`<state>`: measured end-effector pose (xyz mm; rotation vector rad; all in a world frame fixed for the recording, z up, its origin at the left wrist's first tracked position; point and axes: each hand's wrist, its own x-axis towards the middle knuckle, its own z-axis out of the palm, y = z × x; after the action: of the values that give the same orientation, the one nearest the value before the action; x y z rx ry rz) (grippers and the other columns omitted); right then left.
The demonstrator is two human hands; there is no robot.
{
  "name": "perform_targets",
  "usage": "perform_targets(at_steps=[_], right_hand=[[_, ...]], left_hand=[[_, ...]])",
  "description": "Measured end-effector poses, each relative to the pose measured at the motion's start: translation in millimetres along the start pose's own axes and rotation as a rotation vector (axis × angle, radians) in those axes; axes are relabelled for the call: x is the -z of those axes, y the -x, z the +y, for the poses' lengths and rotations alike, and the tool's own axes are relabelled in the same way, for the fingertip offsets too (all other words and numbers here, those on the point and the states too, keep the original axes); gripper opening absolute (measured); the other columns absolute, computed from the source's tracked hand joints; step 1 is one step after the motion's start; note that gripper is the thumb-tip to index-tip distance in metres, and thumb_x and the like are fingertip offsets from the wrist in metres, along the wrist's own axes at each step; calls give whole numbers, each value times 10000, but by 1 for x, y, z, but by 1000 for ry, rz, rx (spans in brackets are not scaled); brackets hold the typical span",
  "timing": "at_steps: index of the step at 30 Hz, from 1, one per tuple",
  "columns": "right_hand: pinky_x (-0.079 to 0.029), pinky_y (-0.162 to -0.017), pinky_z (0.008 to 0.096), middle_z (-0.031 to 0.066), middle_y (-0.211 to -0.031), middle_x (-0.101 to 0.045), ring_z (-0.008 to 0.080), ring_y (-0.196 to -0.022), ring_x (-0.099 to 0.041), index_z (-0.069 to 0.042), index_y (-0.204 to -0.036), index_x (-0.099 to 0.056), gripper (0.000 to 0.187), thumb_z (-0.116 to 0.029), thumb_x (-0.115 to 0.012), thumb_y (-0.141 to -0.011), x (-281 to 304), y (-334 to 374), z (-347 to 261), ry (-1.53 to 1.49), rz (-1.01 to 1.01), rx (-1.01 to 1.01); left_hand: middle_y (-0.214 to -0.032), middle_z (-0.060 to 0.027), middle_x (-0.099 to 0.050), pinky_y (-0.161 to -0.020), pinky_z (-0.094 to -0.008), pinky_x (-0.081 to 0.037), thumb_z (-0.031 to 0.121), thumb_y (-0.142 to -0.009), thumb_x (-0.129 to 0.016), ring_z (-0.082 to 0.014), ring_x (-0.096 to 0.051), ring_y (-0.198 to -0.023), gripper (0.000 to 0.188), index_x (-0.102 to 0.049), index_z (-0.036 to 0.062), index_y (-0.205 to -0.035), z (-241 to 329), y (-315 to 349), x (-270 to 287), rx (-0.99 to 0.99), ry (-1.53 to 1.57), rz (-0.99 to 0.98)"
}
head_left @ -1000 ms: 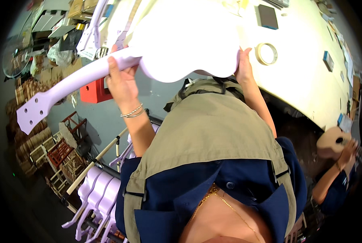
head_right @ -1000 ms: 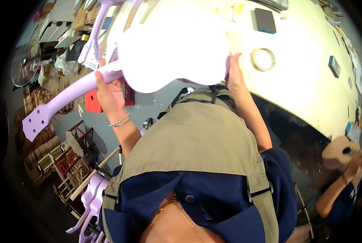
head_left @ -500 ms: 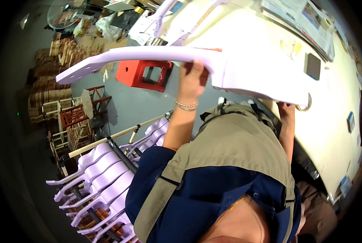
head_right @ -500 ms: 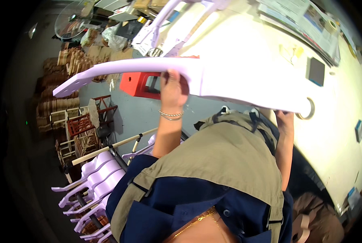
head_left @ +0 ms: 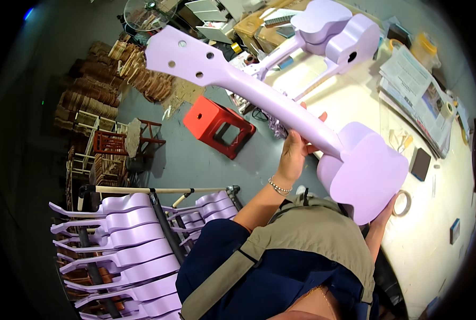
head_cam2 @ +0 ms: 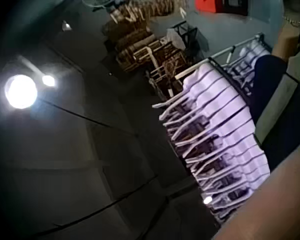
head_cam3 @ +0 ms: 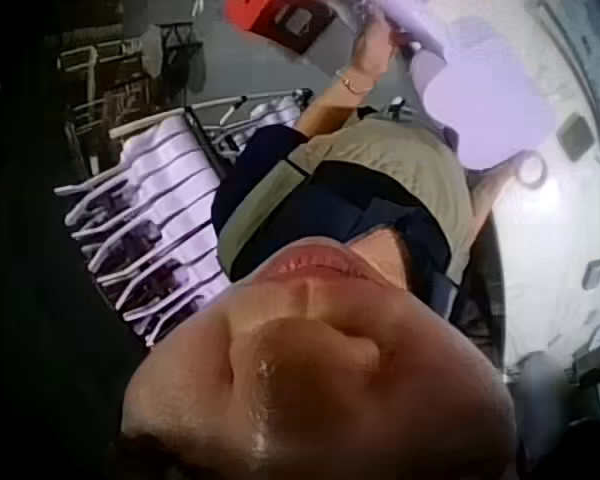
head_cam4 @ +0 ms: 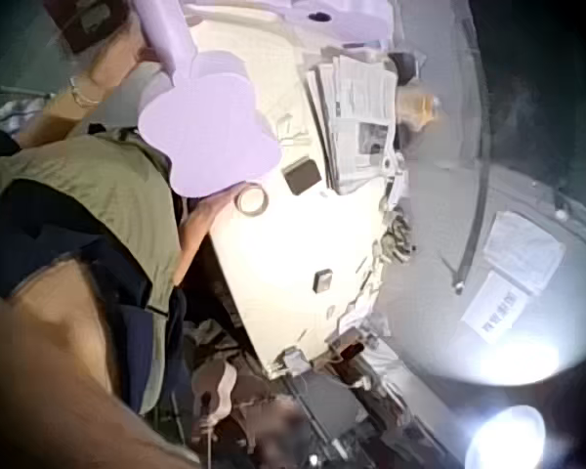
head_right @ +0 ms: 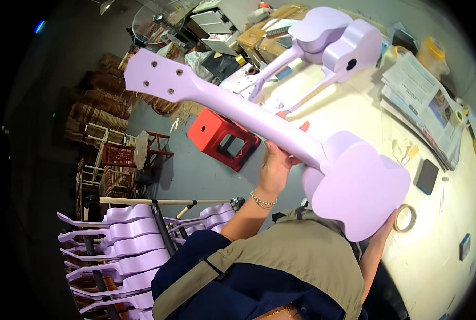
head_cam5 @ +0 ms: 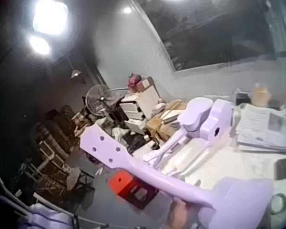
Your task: The person assembles purple plastic guitar-shaped parts by hand. They pick up the components, align the neck and body, and use a sanding block to smooth the edges. The person then places the assembled units onto a metal rack.
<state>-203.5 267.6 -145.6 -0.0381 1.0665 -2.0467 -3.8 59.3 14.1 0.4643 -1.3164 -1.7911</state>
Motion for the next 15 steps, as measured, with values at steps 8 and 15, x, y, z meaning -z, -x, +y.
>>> perform_targets(at_steps=[8,15], right_hand=[[-376,-951,410,121,-1330,-383,241,-1162,-430,-48,-1346,-297,776,-573,-494,-810,12,11,1,67,87,11],[-426,-895,387,132,-1297,-418,240,-1094,-487,-48,-1330,-321,754,-597,-432,-826,18,15,-2,113,128,22]], left_hand=[[-1137,-210,-535,-885,-438,-447,654,-839,-223,-316,-560,-1029,717,-374,30,-1160,-4,3,-2,-60,153,-159],[-977,-229,-587,-861,-472,-454,661,-819,-283,-349,-585,-964,634,-424,60,-965,-4,-2,-7,-141,208,-193]])
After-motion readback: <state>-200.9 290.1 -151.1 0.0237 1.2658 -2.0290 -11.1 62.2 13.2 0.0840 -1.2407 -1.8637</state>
